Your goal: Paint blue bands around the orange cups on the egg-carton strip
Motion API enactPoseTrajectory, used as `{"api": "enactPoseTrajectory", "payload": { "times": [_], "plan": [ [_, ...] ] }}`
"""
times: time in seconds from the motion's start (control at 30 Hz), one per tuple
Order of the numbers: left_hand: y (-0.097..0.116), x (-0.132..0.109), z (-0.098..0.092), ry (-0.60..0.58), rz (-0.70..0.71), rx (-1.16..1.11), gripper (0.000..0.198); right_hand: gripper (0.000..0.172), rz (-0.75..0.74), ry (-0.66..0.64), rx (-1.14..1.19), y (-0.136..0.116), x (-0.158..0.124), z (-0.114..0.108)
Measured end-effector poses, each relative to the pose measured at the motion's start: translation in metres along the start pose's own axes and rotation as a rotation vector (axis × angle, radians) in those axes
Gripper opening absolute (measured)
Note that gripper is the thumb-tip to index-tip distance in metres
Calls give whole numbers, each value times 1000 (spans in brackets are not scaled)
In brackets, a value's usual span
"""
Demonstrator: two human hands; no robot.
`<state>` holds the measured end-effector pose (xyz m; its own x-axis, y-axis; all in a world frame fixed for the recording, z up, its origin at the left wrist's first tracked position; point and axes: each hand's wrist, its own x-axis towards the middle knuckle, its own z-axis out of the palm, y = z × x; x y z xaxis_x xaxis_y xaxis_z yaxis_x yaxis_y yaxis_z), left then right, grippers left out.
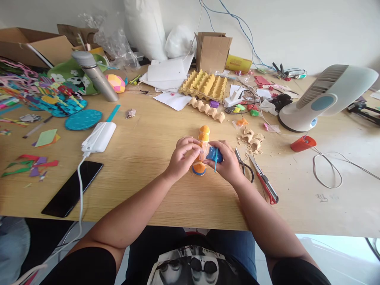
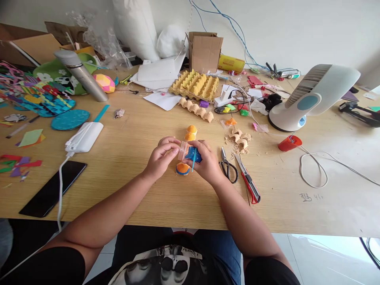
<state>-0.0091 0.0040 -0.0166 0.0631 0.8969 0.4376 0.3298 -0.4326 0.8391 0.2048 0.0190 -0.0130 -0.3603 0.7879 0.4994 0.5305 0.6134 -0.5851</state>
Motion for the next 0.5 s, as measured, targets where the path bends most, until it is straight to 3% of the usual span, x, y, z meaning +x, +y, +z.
{"api": "enactPoseTrajectory", "payload": {
  "times": [0.5],
  "plan": [
    [-3, -2, 1, -58, -133, -328, 28, 58, -38, -6, 23, -4, -1, 0]
  ]
}}
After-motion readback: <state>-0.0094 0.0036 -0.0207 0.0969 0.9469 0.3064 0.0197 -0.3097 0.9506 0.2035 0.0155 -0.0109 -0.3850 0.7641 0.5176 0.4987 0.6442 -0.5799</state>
